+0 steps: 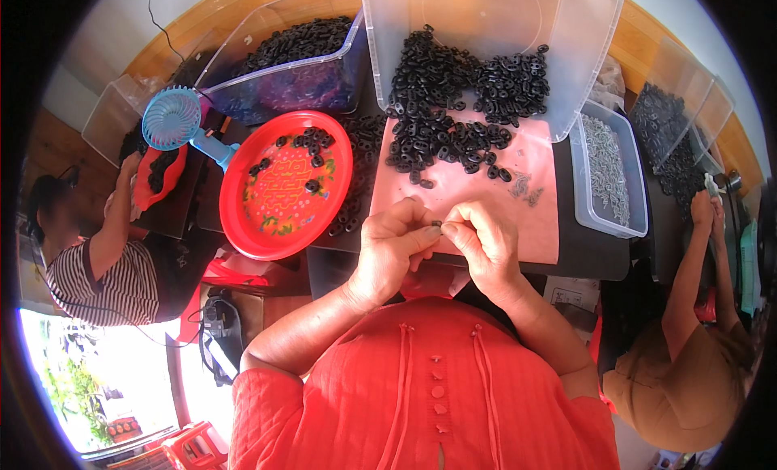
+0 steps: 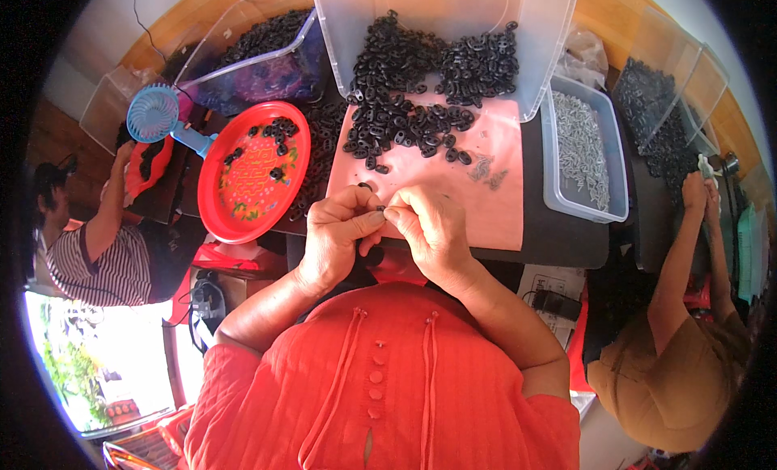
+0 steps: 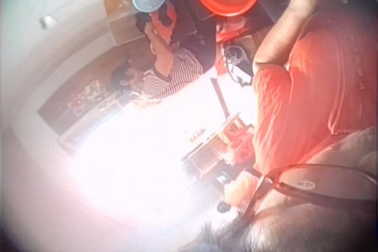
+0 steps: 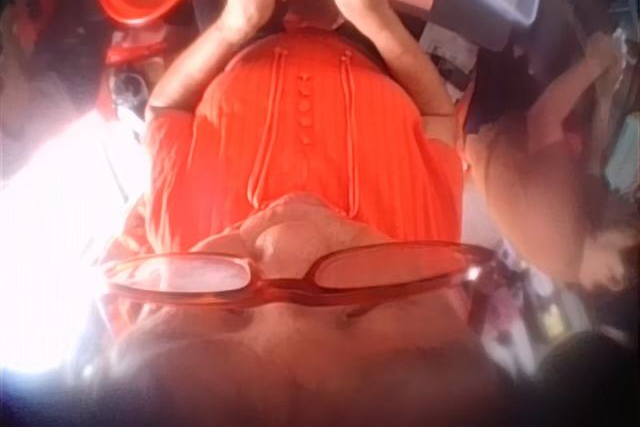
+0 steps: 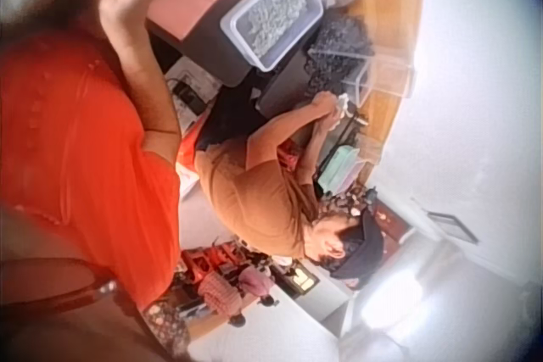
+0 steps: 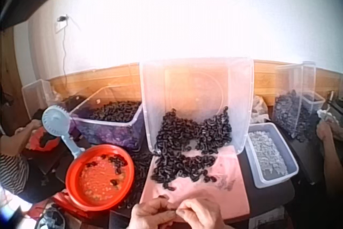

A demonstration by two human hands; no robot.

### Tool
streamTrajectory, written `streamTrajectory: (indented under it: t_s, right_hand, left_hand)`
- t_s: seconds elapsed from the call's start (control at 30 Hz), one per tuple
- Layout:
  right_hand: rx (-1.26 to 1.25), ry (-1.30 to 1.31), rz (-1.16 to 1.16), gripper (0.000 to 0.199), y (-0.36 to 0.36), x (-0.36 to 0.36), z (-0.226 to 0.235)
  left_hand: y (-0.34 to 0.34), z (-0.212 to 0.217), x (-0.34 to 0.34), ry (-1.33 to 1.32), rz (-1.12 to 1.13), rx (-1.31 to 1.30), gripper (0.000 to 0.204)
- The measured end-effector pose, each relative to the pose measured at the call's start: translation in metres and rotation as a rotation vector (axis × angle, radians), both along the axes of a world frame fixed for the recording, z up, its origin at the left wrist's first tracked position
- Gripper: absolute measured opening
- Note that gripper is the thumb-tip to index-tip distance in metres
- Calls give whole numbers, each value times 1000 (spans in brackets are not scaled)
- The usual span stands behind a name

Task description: The person assembles plastic cord locks by inserting small metal pins into plastic components by hand.

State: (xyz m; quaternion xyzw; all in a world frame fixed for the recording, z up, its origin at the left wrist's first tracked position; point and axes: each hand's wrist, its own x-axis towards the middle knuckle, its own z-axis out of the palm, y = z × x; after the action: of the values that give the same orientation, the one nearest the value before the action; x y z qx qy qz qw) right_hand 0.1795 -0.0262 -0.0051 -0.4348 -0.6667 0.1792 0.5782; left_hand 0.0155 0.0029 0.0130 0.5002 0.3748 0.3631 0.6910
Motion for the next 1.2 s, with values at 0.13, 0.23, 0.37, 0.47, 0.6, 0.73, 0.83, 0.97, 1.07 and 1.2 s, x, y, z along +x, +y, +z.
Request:
streamTrajectory:
  t_s: [0.13,0.23,0.37,0.47,0.6,0.73,0.83,0.97,1.07,1.2]
  right_hand:
    - [-94,19,12,11,-2,0,2]
    - [-73,40,14,11,-3,1,-1]
    - [-43,74,-10,10,-3,-1,-4]
    - [-108,148,0,9,-5,-2,-3]
    - [-86,64,-12,7,-5,1,-3]
    - [-73,45,-2,6,-6,1,0]
    - [-45,4,-5,6,-4,2,-2]
    - [-64,-43,-21,7,-5,1,-1]
    - [-73,-36,-13,8,-6,-2,-1]
    - [-177,74,53,7,-7,-2,0]
  left_hand:
    - [-1,-1,0,-33,28,13,6]
    - [0,-1,1,-25,30,-9,6]
    - [0,1,2,-48,29,-25,7]
    - [0,0,2,-66,40,-34,8]
    - [0,0,1,-61,31,-24,8]
    - [0,-1,1,-75,34,-23,7]
    - [0,-1,1,-71,38,-27,7]
    - [1,-2,1,-73,44,-17,6]
    - [-1,-6,0,-40,53,49,4]
    - [-4,-8,2,-14,71,58,2]
